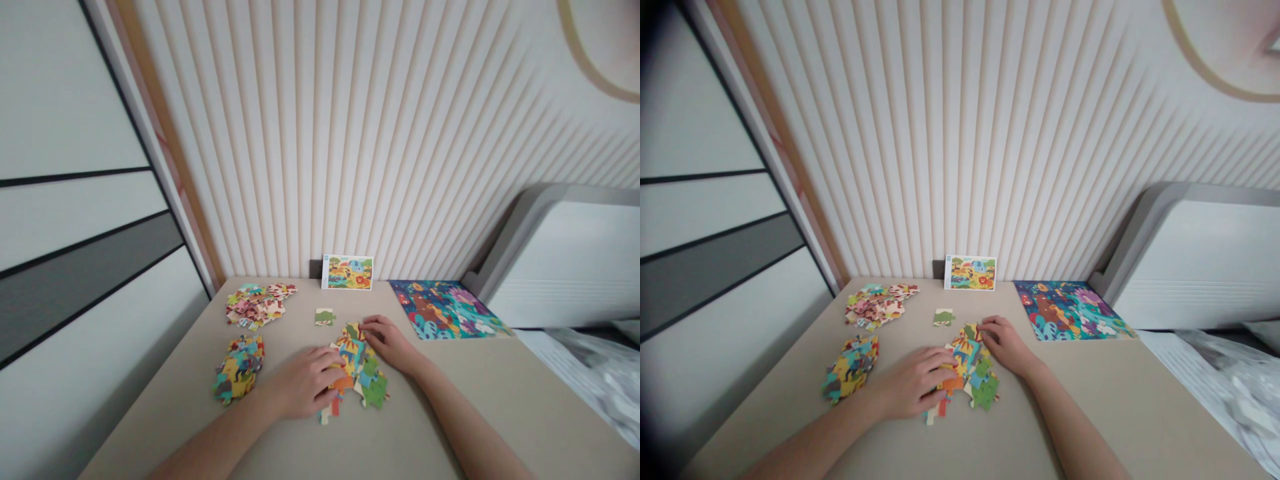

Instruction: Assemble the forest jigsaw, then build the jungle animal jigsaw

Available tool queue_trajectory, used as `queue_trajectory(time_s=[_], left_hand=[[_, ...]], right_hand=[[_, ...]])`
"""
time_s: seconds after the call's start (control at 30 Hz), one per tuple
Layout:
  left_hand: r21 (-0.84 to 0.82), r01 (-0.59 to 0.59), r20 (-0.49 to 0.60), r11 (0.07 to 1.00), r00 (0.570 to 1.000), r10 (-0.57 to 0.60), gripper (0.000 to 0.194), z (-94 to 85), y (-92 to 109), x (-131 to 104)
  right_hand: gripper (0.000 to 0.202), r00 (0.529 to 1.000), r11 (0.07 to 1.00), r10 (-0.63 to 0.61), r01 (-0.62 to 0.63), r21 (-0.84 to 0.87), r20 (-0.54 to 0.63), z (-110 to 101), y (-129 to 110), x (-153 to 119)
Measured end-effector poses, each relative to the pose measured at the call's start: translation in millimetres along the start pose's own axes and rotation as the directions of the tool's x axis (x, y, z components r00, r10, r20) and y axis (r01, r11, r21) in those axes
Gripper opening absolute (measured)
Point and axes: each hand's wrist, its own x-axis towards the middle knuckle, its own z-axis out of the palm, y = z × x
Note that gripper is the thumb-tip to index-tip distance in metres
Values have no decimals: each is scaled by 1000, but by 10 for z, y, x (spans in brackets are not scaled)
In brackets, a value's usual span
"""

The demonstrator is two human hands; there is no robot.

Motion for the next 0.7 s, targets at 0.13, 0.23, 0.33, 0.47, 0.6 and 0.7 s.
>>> queue_trajectory(time_s=[0.13,0.23,0.33,0.47,0.6,0.7], left_hand=[[3,-7,5,1000,1000,7,31,5,3,-1],[0,-7,5,1000,1000,7,30,10,5,-1],[-3,-6,4,1000,1000,6,30,7,5,-1],[-10,-5,9,1000,1000,5,31,-6,3,-2],[-8,-2,12,1000,1000,2,32,-7,2,-4],[-9,-2,11,1000,1000,2,32,1,0,-8]], right_hand=[[26,1000,1000,14,-14,2,4,-4,20,1],[23,1000,1000,13,-13,9,7,-4,30,1],[21,1000,1000,10,-10,16,5,-1,37,0],[20,1000,1000,1,-2,27,23,-25,27,1],[18,997,1000,11,-12,19,78,-101,-5,-6],[17,995,999,35,-34,-22,90,-178,1,-25]])
